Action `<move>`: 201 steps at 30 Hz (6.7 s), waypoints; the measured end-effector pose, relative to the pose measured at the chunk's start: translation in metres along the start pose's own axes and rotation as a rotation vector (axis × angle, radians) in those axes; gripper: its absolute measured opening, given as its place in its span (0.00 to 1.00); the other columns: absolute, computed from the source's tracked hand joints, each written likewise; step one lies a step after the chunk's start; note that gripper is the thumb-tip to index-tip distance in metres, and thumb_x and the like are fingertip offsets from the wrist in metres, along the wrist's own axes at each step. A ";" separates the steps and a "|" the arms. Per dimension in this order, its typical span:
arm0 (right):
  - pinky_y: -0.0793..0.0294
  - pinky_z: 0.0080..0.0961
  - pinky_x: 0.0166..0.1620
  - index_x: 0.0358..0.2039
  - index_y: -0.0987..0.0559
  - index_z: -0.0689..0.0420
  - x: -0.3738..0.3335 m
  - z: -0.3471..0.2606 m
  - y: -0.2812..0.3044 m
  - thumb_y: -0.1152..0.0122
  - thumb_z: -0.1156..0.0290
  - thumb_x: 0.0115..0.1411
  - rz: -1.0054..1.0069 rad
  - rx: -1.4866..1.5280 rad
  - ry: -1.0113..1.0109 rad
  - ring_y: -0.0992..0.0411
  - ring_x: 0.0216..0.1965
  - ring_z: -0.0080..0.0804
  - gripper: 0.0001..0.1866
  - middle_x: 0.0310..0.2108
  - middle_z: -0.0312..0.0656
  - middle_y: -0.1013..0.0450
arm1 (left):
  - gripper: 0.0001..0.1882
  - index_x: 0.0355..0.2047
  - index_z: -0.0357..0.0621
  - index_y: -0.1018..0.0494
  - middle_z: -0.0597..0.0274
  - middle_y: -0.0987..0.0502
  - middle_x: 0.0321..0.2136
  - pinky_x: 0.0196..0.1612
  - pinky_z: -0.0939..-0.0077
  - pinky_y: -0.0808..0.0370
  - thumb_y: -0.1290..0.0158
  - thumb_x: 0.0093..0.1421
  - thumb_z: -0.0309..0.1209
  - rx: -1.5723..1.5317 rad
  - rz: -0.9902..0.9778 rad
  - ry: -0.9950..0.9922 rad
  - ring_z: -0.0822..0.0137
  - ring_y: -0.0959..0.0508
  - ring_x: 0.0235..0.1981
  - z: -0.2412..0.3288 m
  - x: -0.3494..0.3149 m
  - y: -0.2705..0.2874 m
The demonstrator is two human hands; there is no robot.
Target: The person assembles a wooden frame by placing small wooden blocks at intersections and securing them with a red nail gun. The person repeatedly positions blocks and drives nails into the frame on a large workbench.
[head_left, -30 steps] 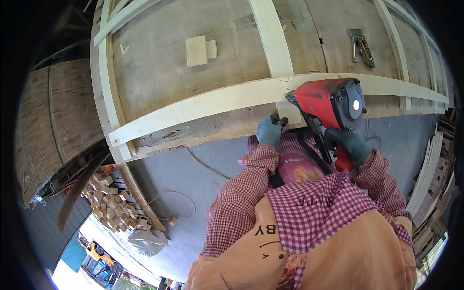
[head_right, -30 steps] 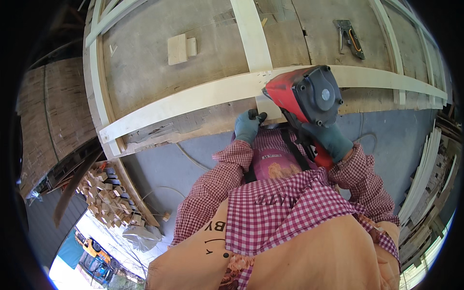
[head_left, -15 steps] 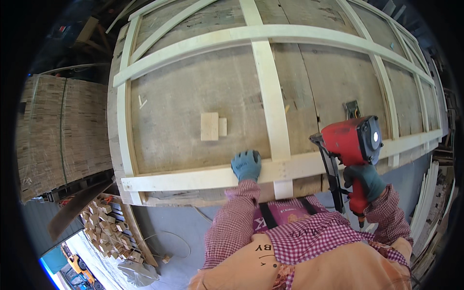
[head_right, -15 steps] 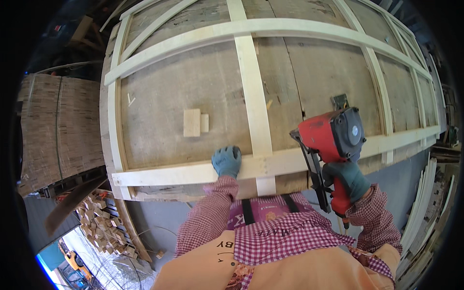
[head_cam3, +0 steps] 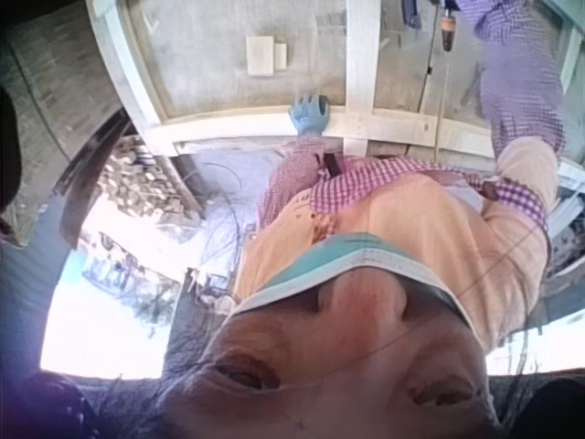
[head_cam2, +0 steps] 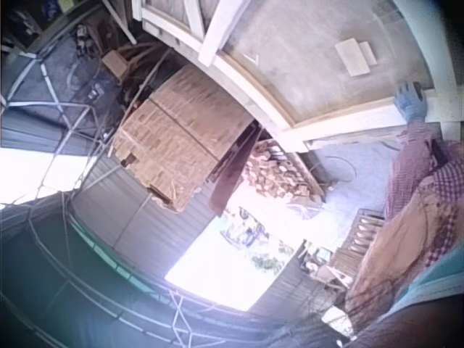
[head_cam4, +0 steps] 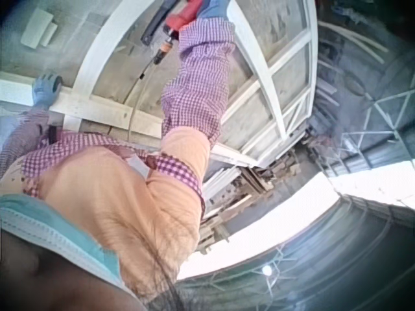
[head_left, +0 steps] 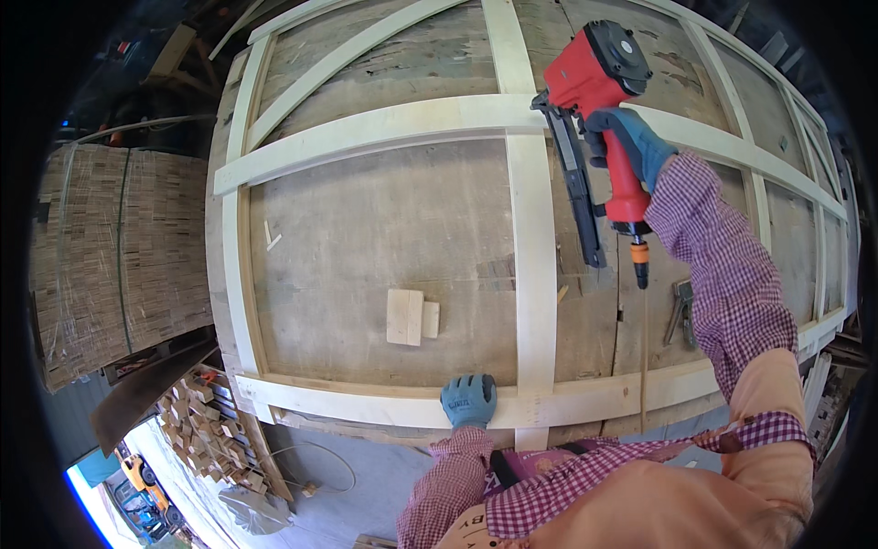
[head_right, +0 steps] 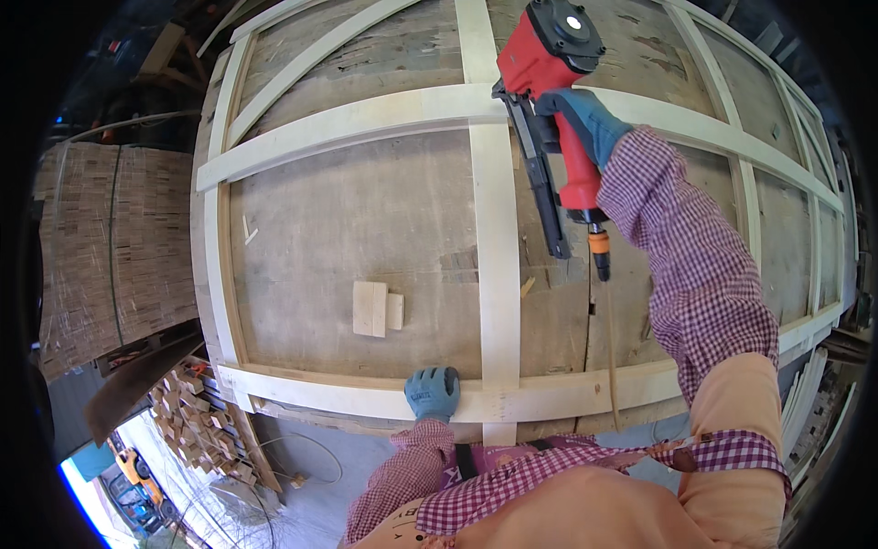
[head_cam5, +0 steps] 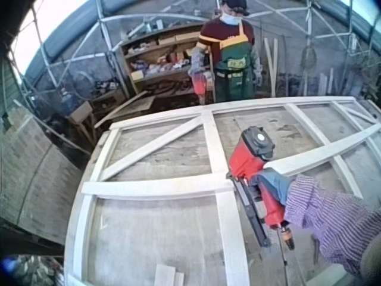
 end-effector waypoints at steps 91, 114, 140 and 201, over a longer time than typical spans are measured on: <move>0.25 0.25 0.29 0.45 0.31 0.64 -0.606 0.486 0.564 0.34 0.76 0.50 0.616 0.307 -0.151 0.27 0.27 0.27 0.22 0.33 0.41 0.26 | 0.18 0.29 0.36 0.26 0.42 0.24 0.28 0.35 0.57 0.30 0.44 0.54 0.43 -0.545 -0.378 -0.097 0.46 0.23 0.31 0.673 -0.192 -0.338; 0.29 0.24 0.24 0.44 0.30 0.61 -0.531 0.485 0.629 0.36 0.78 0.48 0.250 0.132 -0.221 0.28 0.23 0.25 0.21 0.28 0.39 0.26 | 0.12 0.32 0.43 0.22 0.50 0.23 0.20 0.29 0.63 0.29 0.44 0.54 0.39 -0.588 -0.122 0.078 0.55 0.23 0.23 0.665 -0.202 -0.361; 0.36 0.22 0.30 0.20 0.30 0.60 -0.494 0.417 0.631 0.49 0.66 0.57 -0.040 0.093 -0.281 0.36 0.23 0.24 0.13 0.19 0.36 0.35 | 0.12 0.39 0.47 0.21 0.57 0.23 0.18 0.25 0.71 0.29 0.43 0.55 0.35 -0.667 -0.138 0.094 0.69 0.25 0.18 0.654 -0.196 -0.383; 0.26 0.31 0.25 0.25 0.27 0.59 -0.122 0.088 0.705 0.44 0.68 0.53 0.015 0.040 0.004 0.33 0.16 0.30 0.08 0.16 0.40 0.33 | 0.14 0.32 0.49 0.26 0.55 0.24 0.35 0.43 0.56 0.31 0.50 0.53 0.44 0.002 -0.236 -0.104 0.52 0.25 0.38 0.652 -0.064 -0.236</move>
Point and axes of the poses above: each hand's wrist, its own x-axis towards the middle knuckle, its own y-axis out of the back of the hand, z = x × y, the point moved 5 cm from there along x, towards the middle knuckle
